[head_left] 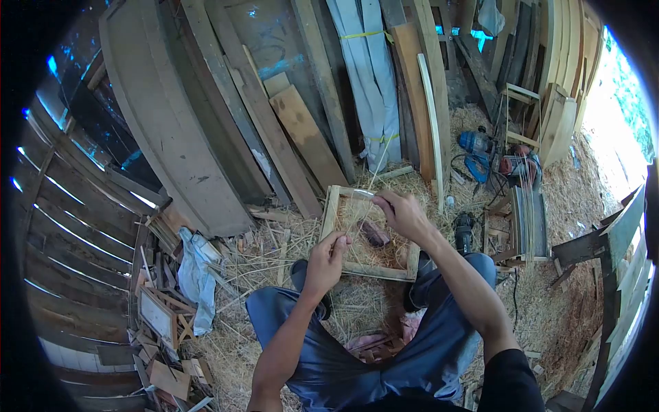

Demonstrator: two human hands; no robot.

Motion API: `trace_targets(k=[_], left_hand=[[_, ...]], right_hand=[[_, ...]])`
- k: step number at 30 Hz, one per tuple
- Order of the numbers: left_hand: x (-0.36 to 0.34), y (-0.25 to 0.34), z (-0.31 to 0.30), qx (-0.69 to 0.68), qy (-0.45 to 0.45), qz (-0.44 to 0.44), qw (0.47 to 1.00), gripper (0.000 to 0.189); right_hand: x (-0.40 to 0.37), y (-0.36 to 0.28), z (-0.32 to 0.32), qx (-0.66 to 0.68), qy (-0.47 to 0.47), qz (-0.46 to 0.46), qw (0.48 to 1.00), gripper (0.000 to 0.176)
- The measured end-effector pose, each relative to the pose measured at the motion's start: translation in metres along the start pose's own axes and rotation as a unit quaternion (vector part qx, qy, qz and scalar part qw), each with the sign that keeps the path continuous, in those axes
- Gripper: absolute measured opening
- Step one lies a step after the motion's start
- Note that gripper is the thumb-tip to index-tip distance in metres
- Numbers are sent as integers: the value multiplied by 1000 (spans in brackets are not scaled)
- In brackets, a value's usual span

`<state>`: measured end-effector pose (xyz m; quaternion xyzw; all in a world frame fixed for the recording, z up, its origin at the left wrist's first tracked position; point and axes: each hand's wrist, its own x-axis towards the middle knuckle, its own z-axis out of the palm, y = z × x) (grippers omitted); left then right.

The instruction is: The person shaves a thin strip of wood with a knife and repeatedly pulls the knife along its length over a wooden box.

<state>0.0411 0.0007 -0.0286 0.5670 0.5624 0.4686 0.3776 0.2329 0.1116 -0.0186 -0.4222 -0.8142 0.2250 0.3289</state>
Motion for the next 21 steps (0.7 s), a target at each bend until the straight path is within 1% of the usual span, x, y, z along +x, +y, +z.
trace_targets(k=[1, 3, 4, 6, 7, 8, 9, 11, 12, 14, 15, 17, 18, 19, 20, 21], left_hand=[[1, 0, -1, 11, -7, -13, 1000, 20], [0, 0, -3, 23, -11, -27, 999, 20], [-3, 0, -4, 43, -21, -35, 998, 20], [-7, -4, -9, 67, -33, -44, 996, 20], [-5, -10, -10, 36, -36, -53, 997, 20], [-2, -13, -9, 0, -38, -61, 997, 19], [0, -12, -7, -4, -35, -59, 998, 19], [2, -8, -4, -13, -34, -51, 998, 20], [2, -2, -3, -14, -35, -51, 998, 20], [0, 9, 0, 16, -56, -30, 998, 20], [-1, 7, 0, 19, -60, -32, 998, 20], [0, 1, 0, -90, -56, -71, 992, 19], [1, -1, 0, -88, -54, -70, 992, 19], [3, -1, -1, -111, -40, -73, 990, 19], [5, -2, -1, -134, -26, -75, 988, 19], [6, -1, -2, -136, -23, -73, 988, 19]], right_hand=[[1, 6, 3, -2, 0, -2, 1000, 16], [-1, 23, 13, 0, 69, 37, 997, 15], [4, 26, 1, 1, 70, 37, 997, 15], [19, 35, -26, 8, 133, 128, 983, 14], [16, 33, -22, 9, 135, 127, 983, 14], [9, 33, -18, 16, 134, 66, 989, 14], [1, 33, -15, 22, 131, 5, 991, 15], [-15, 20, 10, 53, 74, -83, 992, 14], [-20, 6, 15, 52, 75, -82, 992, 14], [-28, -19, 16, 35, -28, -55, 997, 14], [-27, -13, 20, 38, -26, -52, 998, 14], [-17, 8, 25, 5, 61, 32, 998, 16], [-14, 13, 20, 7, 61, 30, 998, 16], [-12, 18, 13, 125, 58, 85, 987, 19], [-10, 21, 9, 240, 53, 139, 959, 21], [-8, 5, -5, 370, 21, 194, 908, 23]])
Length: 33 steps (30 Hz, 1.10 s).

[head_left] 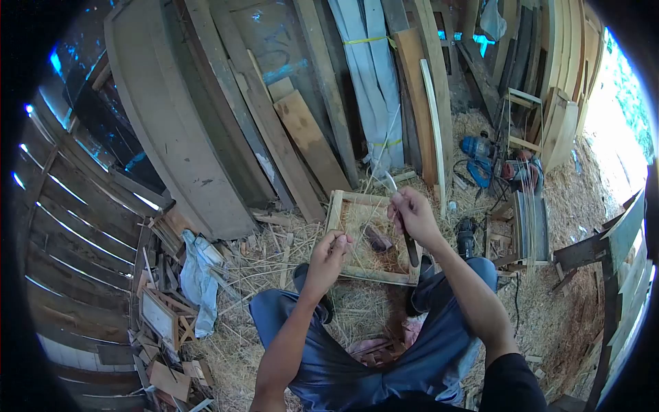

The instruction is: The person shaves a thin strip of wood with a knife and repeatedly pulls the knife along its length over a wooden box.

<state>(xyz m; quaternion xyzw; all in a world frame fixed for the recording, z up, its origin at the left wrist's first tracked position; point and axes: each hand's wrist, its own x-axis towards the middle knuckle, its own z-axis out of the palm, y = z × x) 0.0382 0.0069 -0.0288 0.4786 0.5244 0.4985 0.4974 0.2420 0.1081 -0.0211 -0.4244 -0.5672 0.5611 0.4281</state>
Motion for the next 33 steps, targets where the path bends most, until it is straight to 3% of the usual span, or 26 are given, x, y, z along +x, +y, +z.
trace_targets(k=[3, 4, 5, 7, 13, 16, 20, 22, 24, 26, 29, 30, 33], left_hand=[[5, 5, -4, 65, 20, 26, 997, 20], [3, 9, -2, 124, 20, 59, 990, 21], [2, 12, 1, 183, 19, 92, 979, 22], [-3, 17, 8, 213, 16, 102, 972, 21], [-4, 11, 10, 237, 4, 107, 966, 18], [-7, 14, 9, 262, 3, 109, 959, 17], [-9, 16, 12, 300, 1, 121, 946, 17], [-11, 16, 9, 304, 7, 125, 945, 17], [-14, 14, 5, 305, 12, 132, 943, 17], [-16, 10, -9, 247, 11, 108, 963, 12], [-10, 1, -11, 289, 40, 121, 949, 12], [-9, -2, -8, 286, 40, 119, 950, 12], [-3, -2, -4, 264, 75, 121, 954, 13]], right_hand=[[-16, -34, 7, -3, -71, 18, 997, 23], [-22, -35, 12, 82, -134, 51, 986, 31], [-22, -35, 16, 81, -129, 52, 987, 31], [-22, -31, 21, 112, -264, 94, 953, 32], [-13, -21, 9, 102, -212, 111, 966, 30], [-8, -32, -6, 114, -115, 130, 978, 28], [-2, -21, -16, 65, -127, 146, 979, 25], [-2, -18, -18, -15, -50, 117, 992, 24], [14, -21, -53, 8, 47, 111, 993, 25], [29, -16, -100, 123, 20, 86, 988, 26], [13, -25, -94, 139, 86, 106, 981, 29], [9, -27, -89, 198, 63, 127, 970, 32], [-8, -41, -44, 127, -23, 158, 979, 31]])
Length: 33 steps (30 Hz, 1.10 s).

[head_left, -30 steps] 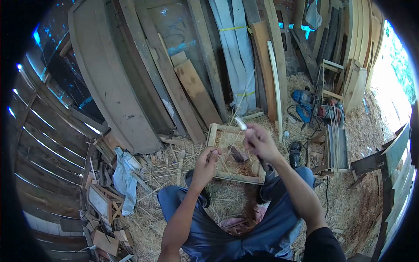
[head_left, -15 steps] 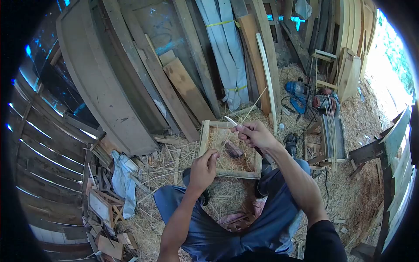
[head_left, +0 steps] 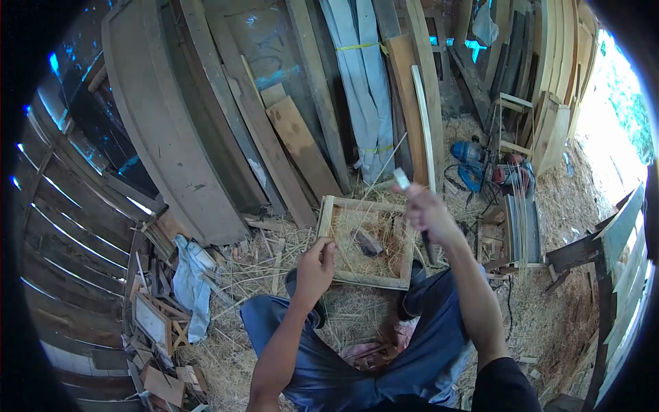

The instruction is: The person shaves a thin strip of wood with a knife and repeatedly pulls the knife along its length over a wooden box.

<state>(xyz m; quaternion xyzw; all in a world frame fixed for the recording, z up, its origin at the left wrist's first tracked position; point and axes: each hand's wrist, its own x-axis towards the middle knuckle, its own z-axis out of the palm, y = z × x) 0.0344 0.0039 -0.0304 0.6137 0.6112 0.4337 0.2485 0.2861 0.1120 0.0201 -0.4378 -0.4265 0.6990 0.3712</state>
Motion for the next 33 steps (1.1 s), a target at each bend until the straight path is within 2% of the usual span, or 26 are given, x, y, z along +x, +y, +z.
trace_targets(k=[2, 4, 7, 10, 12, 15, 17, 22, 24, 28, 30, 32, 33], left_hand=[[2, 12, 3, 10, 9, 33, 999, 14], [2, 19, 6, 9, -18, 31, 999, 14], [-1, 22, 9, -1, -42, 24, 999, 14], [-1, 30, 5, -6, -56, 6, 998, 15], [-2, 32, 5, 0, -76, -10, 997, 17], [-3, 26, 5, -1, -81, 20, 996, 17], [-4, 23, 6, -43, -58, 33, 997, 17], [-7, 35, 0, 16, -90, 4, 996, 17], [-8, 33, -1, 28, -89, 3, 996, 16], [-12, 21, -4, 24, -96, -10, 995, 16], [-13, 21, -4, 28, -99, -13, 995, 16], [-13, 22, -4, 4, -75, 19, 997, 16], [-13, 19, -6, 4, -74, 20, 997, 16]], right_hand=[[-4, 24, 32, -57, -106, -2, 993, 31], [-5, 43, 58, -112, -167, -68, 977, 31], [9, 46, 56, -31, -115, -20, 993, 32], [10, 35, 42, -90, -155, -42, 983, 35], [5, 28, 38, -76, -135, -32, 987, 36], [5, 20, 31, -100, -108, -35, 988, 33], [11, 20, 21, -96, -38, -27, 994, 32], [9, 16, 18, -96, -46, -15, 994, 35], [14, 17, 16, -94, 7, -37, 995, 35], [23, 14, 0, -94, 36, -30, 994, 35], [23, 11, -6, -129, 81, -45, 987, 34], [29, 13, -15, -132, 72, -28, 988, 35], [35, 19, -23, -156, 121, -68, 978, 36]])
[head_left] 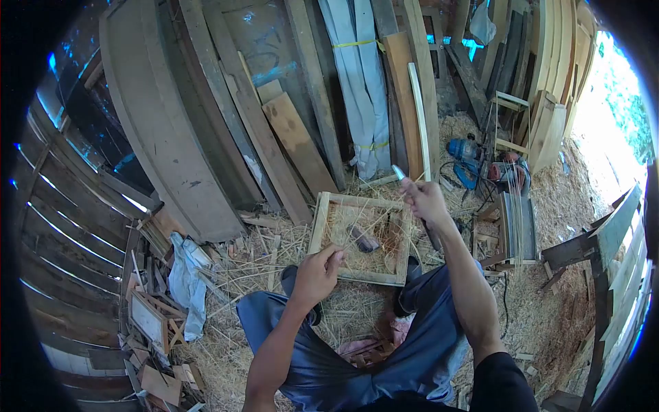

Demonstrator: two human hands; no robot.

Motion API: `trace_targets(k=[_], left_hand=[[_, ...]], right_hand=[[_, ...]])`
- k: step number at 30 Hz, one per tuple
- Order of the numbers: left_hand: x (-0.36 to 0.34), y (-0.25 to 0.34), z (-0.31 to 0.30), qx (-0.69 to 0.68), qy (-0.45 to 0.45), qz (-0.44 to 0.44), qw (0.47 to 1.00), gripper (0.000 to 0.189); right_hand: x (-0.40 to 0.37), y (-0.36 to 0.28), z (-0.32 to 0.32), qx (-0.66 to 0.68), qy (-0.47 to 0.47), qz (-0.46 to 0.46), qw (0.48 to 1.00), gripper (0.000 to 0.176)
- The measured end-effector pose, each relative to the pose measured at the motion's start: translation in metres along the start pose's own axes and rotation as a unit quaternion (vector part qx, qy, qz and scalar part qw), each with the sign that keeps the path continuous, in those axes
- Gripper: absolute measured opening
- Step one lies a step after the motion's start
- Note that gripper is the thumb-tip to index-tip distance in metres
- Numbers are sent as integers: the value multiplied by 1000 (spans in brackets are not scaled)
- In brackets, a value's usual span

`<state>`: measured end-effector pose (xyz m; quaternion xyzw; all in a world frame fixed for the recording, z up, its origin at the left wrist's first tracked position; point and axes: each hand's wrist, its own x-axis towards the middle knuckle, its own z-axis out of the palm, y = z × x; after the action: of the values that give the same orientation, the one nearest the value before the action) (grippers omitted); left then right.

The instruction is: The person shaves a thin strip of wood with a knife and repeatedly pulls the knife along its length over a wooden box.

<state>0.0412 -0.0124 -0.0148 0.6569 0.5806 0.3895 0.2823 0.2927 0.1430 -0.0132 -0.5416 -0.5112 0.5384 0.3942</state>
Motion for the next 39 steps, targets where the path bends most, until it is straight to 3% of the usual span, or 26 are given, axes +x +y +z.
trace_targets(k=[1, 3, 7, 9, 11, 13, 15, 19, 25, 27, 34, 37, 39], left_hand=[[-2, -6, -4, 4, -6, -3, 1000, 16], [-2, -14, -16, 9, -12, -4, 1000, 16], [5, -20, -23, -27, -33, -65, 997, 17], [8, -21, -17, -37, -39, -85, 995, 17], [12, -12, -10, -33, -49, -85, 995, 18], [15, -6, -2, -27, -68, -84, 994, 18], [16, -3, 1, -55, -38, -31, 997, 17], [17, 2, -6, -36, -47, -57, 997, 16], [15, -1, -5, -18, -52, -2, 999, 15], [12, 6, -5, 25, -12, 18, 999, 14], [6, 3, -7, 47, -25, 20, 998, 13], [2, 4, -9, 59, -9, 27, 998, 13], [0, -12, -14, 28, -28, -3, 999, 13]], right_hand=[[4, 4, -6, -22, 54, -34, 998, 37], [14, 4, -34, 66, 137, 6, 988, 32], [8, 1, -59, 169, 132, -13, 977, 24], [-19, -18, -23, 103, 2, -3, 995, 23], [-30, 0, 23, 51, -68, -22, 996, 29], [-55, -15, 67, 54, -177, 39, 982, 33], [-56, -10, 79, 99, -198, 32, 975, 33], [-47, -10, 72, 110, -253, 15, 961, 32], [-42, -10, 54, 135, -210, 18, 968, 35], [-40, -9, 48, 118, -165, 21, 979, 35], [-39, -14, 34, 93, -179, 29, 979, 36], [-41, -21, 30, 51, -155, 35, 986, 37], [-30, -15, 15, 96, -100, -9, 990, 39]])
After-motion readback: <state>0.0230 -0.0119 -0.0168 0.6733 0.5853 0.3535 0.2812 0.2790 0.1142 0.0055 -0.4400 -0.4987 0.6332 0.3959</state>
